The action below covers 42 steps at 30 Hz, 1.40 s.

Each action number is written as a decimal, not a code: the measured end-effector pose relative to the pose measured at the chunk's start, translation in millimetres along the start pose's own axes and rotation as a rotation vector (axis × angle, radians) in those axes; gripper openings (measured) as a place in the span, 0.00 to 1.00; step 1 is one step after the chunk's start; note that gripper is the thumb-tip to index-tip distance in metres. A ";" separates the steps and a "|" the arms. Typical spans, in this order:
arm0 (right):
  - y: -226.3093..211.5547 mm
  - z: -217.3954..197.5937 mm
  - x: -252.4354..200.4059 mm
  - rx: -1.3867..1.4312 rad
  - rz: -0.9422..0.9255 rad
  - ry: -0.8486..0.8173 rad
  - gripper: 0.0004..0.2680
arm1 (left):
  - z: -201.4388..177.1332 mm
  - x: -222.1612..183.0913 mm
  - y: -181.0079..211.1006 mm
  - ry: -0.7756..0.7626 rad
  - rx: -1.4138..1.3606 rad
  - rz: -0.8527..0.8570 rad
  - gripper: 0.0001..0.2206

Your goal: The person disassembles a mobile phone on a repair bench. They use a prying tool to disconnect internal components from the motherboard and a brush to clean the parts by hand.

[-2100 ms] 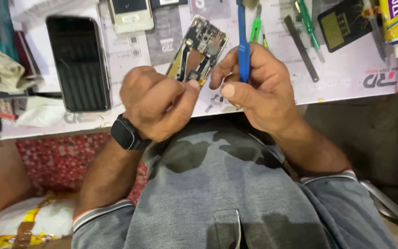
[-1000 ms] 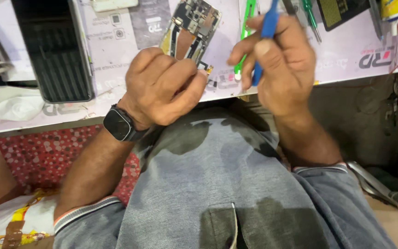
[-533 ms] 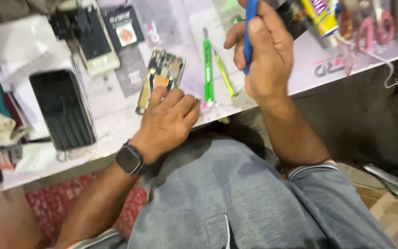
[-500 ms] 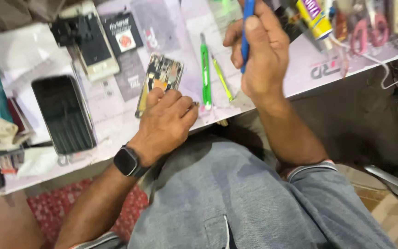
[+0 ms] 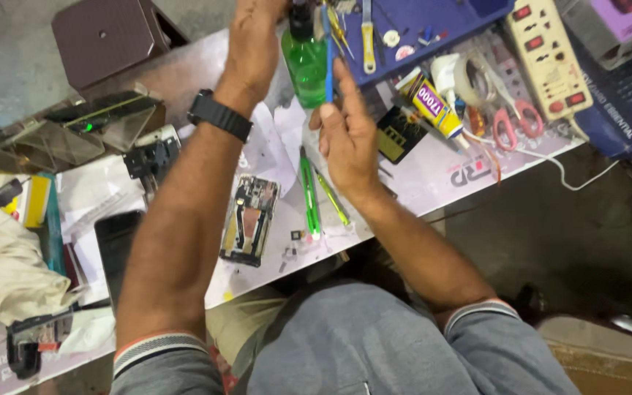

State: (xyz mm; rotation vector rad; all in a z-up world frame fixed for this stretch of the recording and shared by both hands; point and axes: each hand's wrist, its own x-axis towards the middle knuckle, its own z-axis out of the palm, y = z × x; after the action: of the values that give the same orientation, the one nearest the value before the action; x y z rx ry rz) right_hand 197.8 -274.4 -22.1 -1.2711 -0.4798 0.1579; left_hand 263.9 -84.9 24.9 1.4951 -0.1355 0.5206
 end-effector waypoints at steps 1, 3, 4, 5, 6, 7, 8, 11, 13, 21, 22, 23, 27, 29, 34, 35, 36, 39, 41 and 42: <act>-0.1 1.0 0.4 0.016 0.020 -0.010 0.21 | 0.4 -0.6 -2.9 -0.074 0.002 -0.017 0.17; 0.3 2.1 -0.2 0.045 0.071 -0.028 0.21 | 4.9 -5.6 -3.6 -0.141 -0.013 -0.060 0.19; 1.0 3.4 1.6 0.085 0.076 -0.027 0.21 | 7.4 -5.9 0.1 -0.135 -0.025 -0.081 0.20; 2.0 4.8 3.6 0.124 0.082 -0.027 0.21 | 9.7 -4.9 4.5 -0.129 -0.037 -0.103 0.20; 3.2 5.5 2.7 0.165 0.096 -0.026 0.21 | 10.4 -5.7 8.1 -0.134 -0.055 -0.104 0.20; 4.2 5.6 2.0 0.217 0.117 -0.008 0.21 | 9.6 -6.0 11.3 -0.138 -0.072 -0.105 0.20; 4.9 7.3 3.3 0.273 0.133 0.007 0.21 | 7.2 -5.3 14.7 -0.143 -0.085 -0.103 0.20; 2.8 8.6 4.5 0.336 0.153 0.029 0.21 | 2.8 -7.2 17.6 -0.258 -0.215 -0.064 0.13; 1.9 7.0 4.0 0.334 0.161 0.037 0.21 | -0.6 -7.7 13.5 -0.237 -0.198 -0.057 0.11; 9.1 4.6 6.4 0.305 0.180 0.026 0.21 | -2.2 -12.0 -0.8 -0.196 -0.149 -0.010 0.13; 9.8 4.3 6.5 0.306 0.179 0.025 0.21 | -2.5 -12.0 0.4 -0.208 -0.146 0.001 0.13; 10.1 4.2 6.3 0.306 0.178 0.023 0.20 | -2.6 -11.8 1.9 -0.219 -0.143 0.012 0.14; 9.2 3.3 8.7 0.322 0.206 0.015 0.21 | -1.4 -8.8 4.5 -0.198 -0.294 -0.062 0.16; 7.4 3.6 8.5 0.324 0.207 -0.002 0.21 | 3.2 -6.4 5.0 -0.136 -0.324 -0.113 0.17; 4.7 3.9 9.5 0.271 0.212 -0.009 0.21 | 19.2 -5.1 2.9 0.028 -0.146 -0.049 0.13; 5.1 3.8 9.8 0.227 0.192 -0.009 0.21 | 23.2 -5.5 3.9 0.058 -0.107 -0.016 0.13; 5.7 3.5 9.9 0.184 0.172 -0.009 0.20 | 26.7 -5.3 5.3 0.074 -0.094 -0.001 0.13; 7.4 5.5 10.2 0.202 0.170 -0.009 0.21 | 31.1 -4.6 4.9 0.117 -0.071 0.029 0.13; 7.8 5.1 9.9 0.207 0.178 -0.011 0.21 | 29.7 -6.4 -3.1 0.135 -0.078 0.024 0.13; 8.2 5.7 10.1 0.212 0.181 -0.013 0.21 | 27.8 -7.0 -7.9 0.143 -0.079 0.017 0.13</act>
State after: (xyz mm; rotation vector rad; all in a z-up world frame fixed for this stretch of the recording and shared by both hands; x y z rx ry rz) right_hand 205.6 -263.2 -26.0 -1.1046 -0.3483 0.3604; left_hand 267.3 -113.5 17.4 1.3766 -0.0566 0.6271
